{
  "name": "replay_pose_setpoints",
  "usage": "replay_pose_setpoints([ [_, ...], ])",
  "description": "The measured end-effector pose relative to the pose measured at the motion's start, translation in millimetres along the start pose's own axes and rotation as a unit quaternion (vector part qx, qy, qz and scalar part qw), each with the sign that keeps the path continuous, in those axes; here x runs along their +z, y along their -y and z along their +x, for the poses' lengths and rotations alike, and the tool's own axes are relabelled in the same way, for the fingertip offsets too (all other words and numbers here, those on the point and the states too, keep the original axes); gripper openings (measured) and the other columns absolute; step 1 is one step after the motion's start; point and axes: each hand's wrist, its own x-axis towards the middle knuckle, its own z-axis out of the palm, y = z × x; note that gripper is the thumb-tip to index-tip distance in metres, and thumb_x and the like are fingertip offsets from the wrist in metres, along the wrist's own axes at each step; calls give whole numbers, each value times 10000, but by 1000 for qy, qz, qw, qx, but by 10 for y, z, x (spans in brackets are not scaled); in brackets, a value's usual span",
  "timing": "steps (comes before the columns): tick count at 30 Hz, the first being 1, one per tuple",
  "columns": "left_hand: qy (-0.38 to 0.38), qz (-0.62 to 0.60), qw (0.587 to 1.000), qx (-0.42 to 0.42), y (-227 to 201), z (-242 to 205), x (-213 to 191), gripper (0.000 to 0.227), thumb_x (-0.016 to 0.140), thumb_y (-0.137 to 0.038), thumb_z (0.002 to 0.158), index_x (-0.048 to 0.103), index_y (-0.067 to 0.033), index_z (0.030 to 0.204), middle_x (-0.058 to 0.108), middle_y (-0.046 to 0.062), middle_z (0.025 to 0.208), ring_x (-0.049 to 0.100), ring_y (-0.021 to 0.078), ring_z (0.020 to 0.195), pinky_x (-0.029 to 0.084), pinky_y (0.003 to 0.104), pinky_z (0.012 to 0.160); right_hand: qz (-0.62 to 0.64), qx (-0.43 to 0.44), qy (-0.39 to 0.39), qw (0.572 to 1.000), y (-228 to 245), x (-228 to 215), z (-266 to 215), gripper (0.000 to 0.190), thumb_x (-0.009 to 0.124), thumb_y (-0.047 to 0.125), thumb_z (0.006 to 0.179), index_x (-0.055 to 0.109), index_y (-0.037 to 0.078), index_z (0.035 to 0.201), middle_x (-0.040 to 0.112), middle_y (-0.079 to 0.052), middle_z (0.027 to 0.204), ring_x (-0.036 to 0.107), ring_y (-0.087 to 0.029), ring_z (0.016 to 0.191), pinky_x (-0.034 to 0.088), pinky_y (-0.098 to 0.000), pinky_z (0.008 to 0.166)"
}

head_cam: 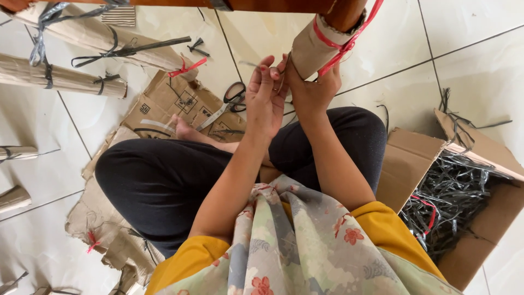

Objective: Wrapping the legs of a wooden stool with cardboard and securing them with plastic ties.

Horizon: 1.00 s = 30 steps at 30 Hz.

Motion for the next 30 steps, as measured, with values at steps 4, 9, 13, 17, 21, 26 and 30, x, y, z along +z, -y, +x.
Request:
replay_pose_setpoints([
  [4, 1, 18, 998, -66, -278, 116, -12, 345, 626, -197, 1043, 561, -14, 1328, 656, 24, 902, 656, 118, 993, 510, 283, 963, -22, 0, -1, 1000, -5, -23, 7, 381, 888, -9, 823, 641, -13, 1114, 696, -124, 1052, 727, -250, 918, 614, -342, 781],
  [9, 48, 232, 960, -148, -661, 197, 234, 306, 660, -129, 985, 653, 84, 1204, 731, 84, 935, 722, 121, 944, 598, 228, 927, -10, 1, 34, 999, -79, -79, 5, 394, 891, -30, 784, 647, -19, 1093, 700, -129, 1040, 727, -264, 911, 605, -355, 781],
  [13, 46, 312, 938, -147, -743, 213, 390, 348, 744, -183, 902, 710, 92, 1112, 747, 108, 881, 729, 109, 809, 624, 209, 848, -54, 9, 79, 995, -2, -185, 63, 387, 885, 28, 829, 635, -37, 1118, 710, -162, 1044, 736, -282, 909, 605, -356, 763],
  [17, 25, 386, 911, -144, -754, 171, 472, 276, 744, -126, 900, 739, 92, 1069, 763, 110, 838, 743, 109, 791, 590, 155, 737, -86, 16, 100, 991, -70, -222, 62, 418, 894, 7, 793, 652, -56, 1128, 702, -184, 1053, 741, -309, 911, 607, -369, 762],
  [21, 57, 451, 887, -85, -823, 101, 537, 246, 736, -100, 911, 725, 97, 1057, 768, 119, 822, 750, 132, 755, 592, 183, 706, -82, 19, 69, 994, 30, -167, 96, 329, 910, 103, 830, 694, -29, 1040, 713, -145, 968, 742, -251, 822, 599, -332, 680],
  [26, 28, 574, 815, -74, -948, 4, 703, 209, 698, -117, 935, 763, 24, 1074, 776, 38, 748, 556, 7, 554, 353, 126, 460, -35, 0, 57, 998, 37, -162, 120, 330, 885, 16, 826, 664, -37, 1065, 712, -147, 994, 745, -256, 845, 612, -330, 706],
  [30, 29, 576, 807, -125, -928, 15, 628, 197, 671, -137, 963, 792, -25, 1070, 763, -4, 762, 322, 2, 475, 249, 169, 422, -7, 0, 81, 997, 105, -248, 171, 328, 836, -51, 814, 655, -46, 1087, 724, -152, 999, 751, -256, 837, 612, -329, 709],
])
